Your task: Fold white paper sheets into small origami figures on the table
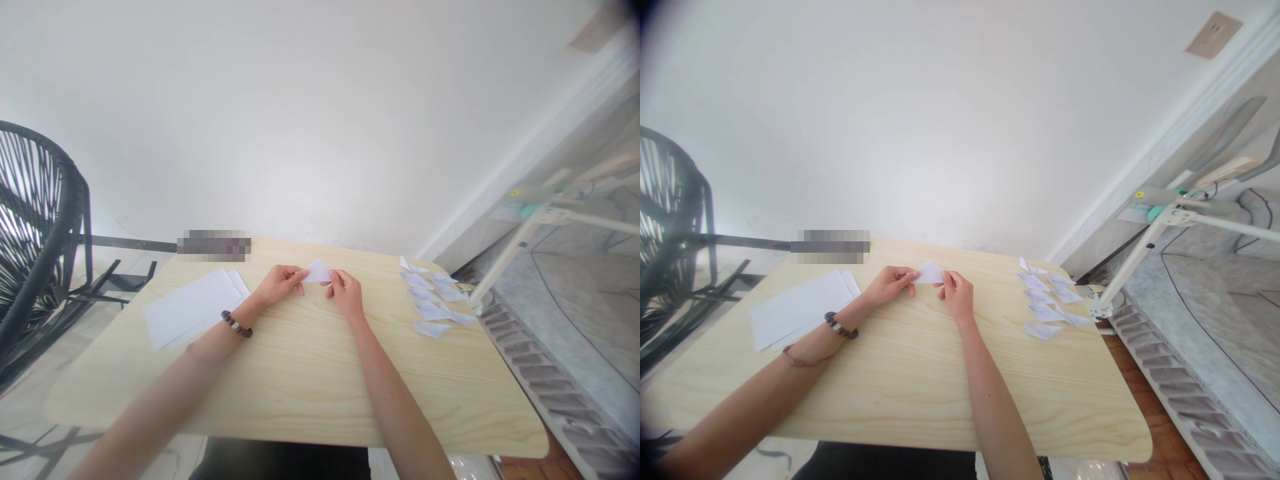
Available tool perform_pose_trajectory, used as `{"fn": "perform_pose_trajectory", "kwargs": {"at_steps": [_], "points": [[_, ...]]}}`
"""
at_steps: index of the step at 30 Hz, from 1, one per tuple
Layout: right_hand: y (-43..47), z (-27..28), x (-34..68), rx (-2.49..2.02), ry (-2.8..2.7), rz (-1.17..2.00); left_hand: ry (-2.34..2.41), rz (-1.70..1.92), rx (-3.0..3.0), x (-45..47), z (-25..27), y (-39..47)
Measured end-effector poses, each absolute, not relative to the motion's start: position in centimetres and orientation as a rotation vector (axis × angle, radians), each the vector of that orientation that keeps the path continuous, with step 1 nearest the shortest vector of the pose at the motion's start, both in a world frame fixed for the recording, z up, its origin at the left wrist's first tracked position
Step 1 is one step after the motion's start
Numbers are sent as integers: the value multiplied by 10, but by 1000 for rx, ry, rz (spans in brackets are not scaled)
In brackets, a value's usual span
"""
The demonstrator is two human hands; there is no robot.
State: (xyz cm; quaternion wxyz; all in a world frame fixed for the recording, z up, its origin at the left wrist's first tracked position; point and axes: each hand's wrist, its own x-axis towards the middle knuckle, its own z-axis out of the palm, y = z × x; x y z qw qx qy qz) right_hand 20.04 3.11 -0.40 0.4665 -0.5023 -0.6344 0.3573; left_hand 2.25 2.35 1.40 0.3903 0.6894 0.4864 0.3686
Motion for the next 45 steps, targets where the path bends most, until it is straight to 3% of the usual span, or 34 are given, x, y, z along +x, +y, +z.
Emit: {"fn": "perform_pose_trajectory", "kwargs": {"at_steps": [45], "points": [[28,-3,201,-1072,-1626,1039,1054,1017,1641,22,7,31]]}}
